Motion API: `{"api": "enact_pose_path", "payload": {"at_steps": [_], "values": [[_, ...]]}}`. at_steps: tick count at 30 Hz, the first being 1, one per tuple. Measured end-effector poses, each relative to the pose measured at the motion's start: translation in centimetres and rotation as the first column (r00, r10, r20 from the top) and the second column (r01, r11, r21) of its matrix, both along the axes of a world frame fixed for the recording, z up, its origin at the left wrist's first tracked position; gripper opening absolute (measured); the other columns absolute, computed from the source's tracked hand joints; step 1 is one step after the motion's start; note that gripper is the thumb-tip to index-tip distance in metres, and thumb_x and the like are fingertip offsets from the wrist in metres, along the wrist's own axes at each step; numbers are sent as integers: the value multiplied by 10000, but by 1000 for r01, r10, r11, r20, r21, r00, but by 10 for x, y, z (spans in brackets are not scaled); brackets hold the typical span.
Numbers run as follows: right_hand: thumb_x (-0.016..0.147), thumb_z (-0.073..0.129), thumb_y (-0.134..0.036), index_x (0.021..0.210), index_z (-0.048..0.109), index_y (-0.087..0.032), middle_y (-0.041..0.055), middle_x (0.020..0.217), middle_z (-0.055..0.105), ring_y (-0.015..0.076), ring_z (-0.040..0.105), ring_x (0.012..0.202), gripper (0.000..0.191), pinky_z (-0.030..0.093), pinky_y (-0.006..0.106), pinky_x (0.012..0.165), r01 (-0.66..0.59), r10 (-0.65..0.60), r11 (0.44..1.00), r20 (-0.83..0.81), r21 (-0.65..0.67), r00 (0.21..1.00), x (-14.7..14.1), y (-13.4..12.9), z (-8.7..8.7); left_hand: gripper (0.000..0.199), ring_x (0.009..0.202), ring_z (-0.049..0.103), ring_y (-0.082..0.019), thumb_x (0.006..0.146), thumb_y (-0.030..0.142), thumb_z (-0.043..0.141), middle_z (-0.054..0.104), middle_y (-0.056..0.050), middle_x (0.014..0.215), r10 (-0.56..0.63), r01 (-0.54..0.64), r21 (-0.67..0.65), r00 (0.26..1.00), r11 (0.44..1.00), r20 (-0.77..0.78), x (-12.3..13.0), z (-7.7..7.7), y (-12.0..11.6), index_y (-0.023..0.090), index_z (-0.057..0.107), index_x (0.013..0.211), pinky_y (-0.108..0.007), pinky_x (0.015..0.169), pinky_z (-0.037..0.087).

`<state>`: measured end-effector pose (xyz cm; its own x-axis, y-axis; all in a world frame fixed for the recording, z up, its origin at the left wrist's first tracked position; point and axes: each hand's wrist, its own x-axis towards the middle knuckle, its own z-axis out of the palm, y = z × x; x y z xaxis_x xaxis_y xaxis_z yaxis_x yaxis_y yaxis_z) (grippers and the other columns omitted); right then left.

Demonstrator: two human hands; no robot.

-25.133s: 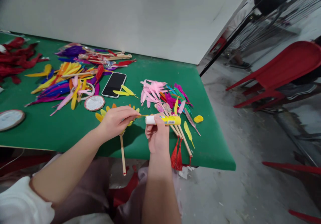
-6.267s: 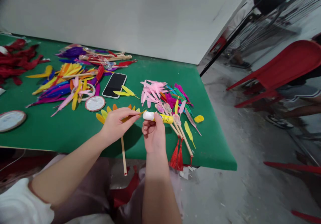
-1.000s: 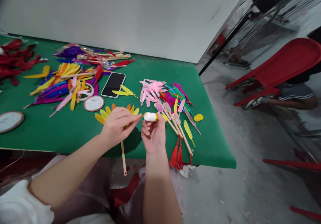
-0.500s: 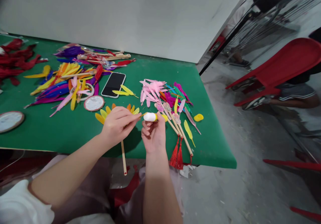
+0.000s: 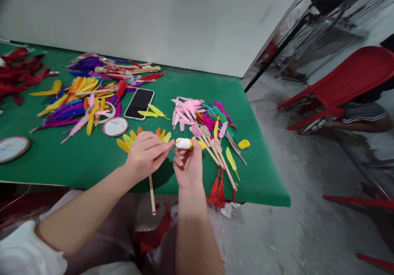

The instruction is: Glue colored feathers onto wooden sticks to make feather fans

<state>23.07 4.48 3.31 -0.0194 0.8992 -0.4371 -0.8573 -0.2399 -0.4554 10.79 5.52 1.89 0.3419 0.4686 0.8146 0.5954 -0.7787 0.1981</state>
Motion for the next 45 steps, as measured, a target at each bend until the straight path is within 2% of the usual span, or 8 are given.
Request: {"api": "enact_pose_path", "payload": {"at_steps": [14, 31, 34, 38, 40, 45], "values": [[696, 601, -381, 600, 498, -139, -77, 403, 402, 4, 335, 319, 279, 241, 60, 237, 44, -44, 999, 52, 0, 998, 1, 1, -3, 140, 618, 525, -117, 762, 132, 545, 626, 5, 616, 59, -55, 74, 997, 996, -55, 4, 3, -2, 156, 605, 885, -278, 611, 387], [692, 593, -452, 623, 498, -152, -78, 404, 420, 13, 354, 321, 323, 253, 75, 244, 113, -115, 993, 159, 20, 980, 3, 1, -5, 147, 634, 542, -121, 764, 131, 548, 636, 5, 625, 30, -27, 47, 998, 999, -53, 4, 0, -1, 157, 612, 893, -284, 620, 395], [687, 603, -427, 620, 508, -153, -76, 397, 442, 15, 369, 315, 297, 257, 74, 243, 154, -151, 988, 191, 0, 970, 2, 1, -5, 142, 642, 547, -119, 770, 150, 549, 640, -1, 635, -17, 17, -28, 1000, 999, 5, 7, 1, -4, 160, 624, 889, -280, 626, 412], [678, 615, -367, 630, 524, -164, -74, 415, 487, 16, 397, 315, 228, 283, 71, 252, 211, -201, 977, 231, -16, 952, 1, 1, -4, 100, 603, 550, -96, 777, 202, 557, 650, -6, 645, -71, 133, -233, 964, 963, 257, 13, 6, -11, 172, 645, 813, -249, 606, 443], [676, 612, -371, 624, 526, -163, -75, 409, 479, 13, 386, 311, 231, 287, 70, 257, 195, -186, 980, 223, -22, 957, 2, 1, -3, 85, 569, 548, -90, 758, 220, 583, 651, -3, 627, -48, 164, -317, 938, 934, 343, 14, 10, -13, 171, 652, 759, -240, 584, 447], [702, 579, -396, 608, 524, -152, -73, 393, 431, 10, 353, 323, 267, 248, 65, 246, 130, -130, 991, 128, 14, 983, 4, 3, -3, 71, 553, 555, -90, 701, 239, 638, 640, 14, 596, 90, 163, -512, 896, 843, 434, 10, 12, -11, 178, 654, 668, -213, 535, 439]]}}
